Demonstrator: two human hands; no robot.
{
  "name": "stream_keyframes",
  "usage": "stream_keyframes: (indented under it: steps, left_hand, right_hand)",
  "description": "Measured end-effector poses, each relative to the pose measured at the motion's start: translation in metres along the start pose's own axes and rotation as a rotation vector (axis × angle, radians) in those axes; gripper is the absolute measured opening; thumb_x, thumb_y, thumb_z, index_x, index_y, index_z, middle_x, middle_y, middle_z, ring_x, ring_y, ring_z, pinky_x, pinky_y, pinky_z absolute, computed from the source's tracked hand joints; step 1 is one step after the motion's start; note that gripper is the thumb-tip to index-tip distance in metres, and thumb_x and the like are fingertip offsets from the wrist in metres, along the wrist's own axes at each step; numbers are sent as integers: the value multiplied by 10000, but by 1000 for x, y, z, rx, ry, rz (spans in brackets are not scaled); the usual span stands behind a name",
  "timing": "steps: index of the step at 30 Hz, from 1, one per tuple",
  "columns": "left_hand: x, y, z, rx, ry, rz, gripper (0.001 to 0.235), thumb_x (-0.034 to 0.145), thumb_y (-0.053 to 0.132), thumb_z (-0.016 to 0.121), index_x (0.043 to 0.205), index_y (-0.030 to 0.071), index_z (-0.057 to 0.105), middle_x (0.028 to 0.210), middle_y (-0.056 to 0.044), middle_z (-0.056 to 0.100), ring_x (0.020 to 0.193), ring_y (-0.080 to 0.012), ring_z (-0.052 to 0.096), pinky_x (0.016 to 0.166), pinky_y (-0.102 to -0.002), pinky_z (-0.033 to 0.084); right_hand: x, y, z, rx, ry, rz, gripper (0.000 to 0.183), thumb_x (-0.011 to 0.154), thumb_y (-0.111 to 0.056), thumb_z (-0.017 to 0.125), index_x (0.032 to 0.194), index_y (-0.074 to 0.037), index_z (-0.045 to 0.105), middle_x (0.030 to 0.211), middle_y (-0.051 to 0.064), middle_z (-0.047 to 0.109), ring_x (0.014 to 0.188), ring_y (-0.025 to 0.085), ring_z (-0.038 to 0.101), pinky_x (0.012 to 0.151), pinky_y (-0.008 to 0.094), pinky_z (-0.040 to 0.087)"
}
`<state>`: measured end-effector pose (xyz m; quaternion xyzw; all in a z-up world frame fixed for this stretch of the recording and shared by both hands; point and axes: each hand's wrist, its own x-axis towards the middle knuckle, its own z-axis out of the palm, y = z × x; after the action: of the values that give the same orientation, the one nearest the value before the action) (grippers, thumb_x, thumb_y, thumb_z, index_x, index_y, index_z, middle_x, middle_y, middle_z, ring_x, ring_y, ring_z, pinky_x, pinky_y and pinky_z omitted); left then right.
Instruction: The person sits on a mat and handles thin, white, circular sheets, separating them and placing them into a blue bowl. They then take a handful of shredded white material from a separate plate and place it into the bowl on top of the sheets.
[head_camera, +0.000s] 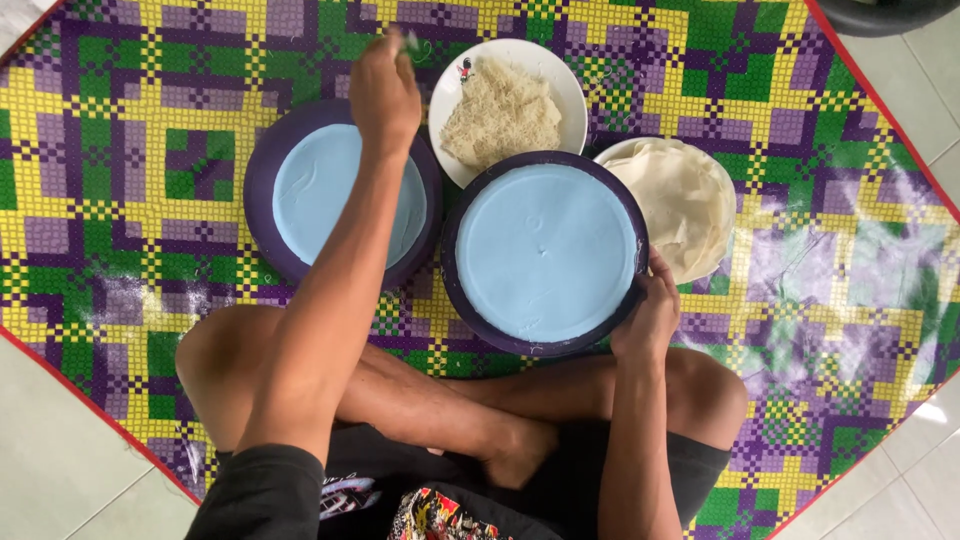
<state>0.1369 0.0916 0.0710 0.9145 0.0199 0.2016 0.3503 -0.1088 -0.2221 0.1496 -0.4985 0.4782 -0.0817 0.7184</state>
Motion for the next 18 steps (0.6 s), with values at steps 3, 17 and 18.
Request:
stream_keyframes:
  steps: [3,17,18]
  left_hand:
    - [-18,-22,4,190,-115,-89,413,1039,64,594,1428,-46,509,1165,-216,713,1033,-395,701,789,-486,638]
    - [-182,32,-96,77,-382,-190,291,992,288,674,1175,64,699,1035,-128,615,992,-418,665,771,-559,594]
    - [-191,26,-94,120,-471,-234,361,997,301,658,1255,48,679,1098,-136,583,1043,-405,645,792,-551,602]
  right_hand:
    - [12,10,-6,90,-25,-4,439,829,3,479,1172,-87,736,996,55,738,913,157,673,800,232,542]
    - [93,107,-69,-189,-179,-27,318,792,-80,551,1040,-128,745,866,116,711,723,236,707,598,334,576]
    - [100,118,-70,-194,-179,-4,303,784,-89,575,1027,-126,751,896,139,716,749,267,707,618,371,576]
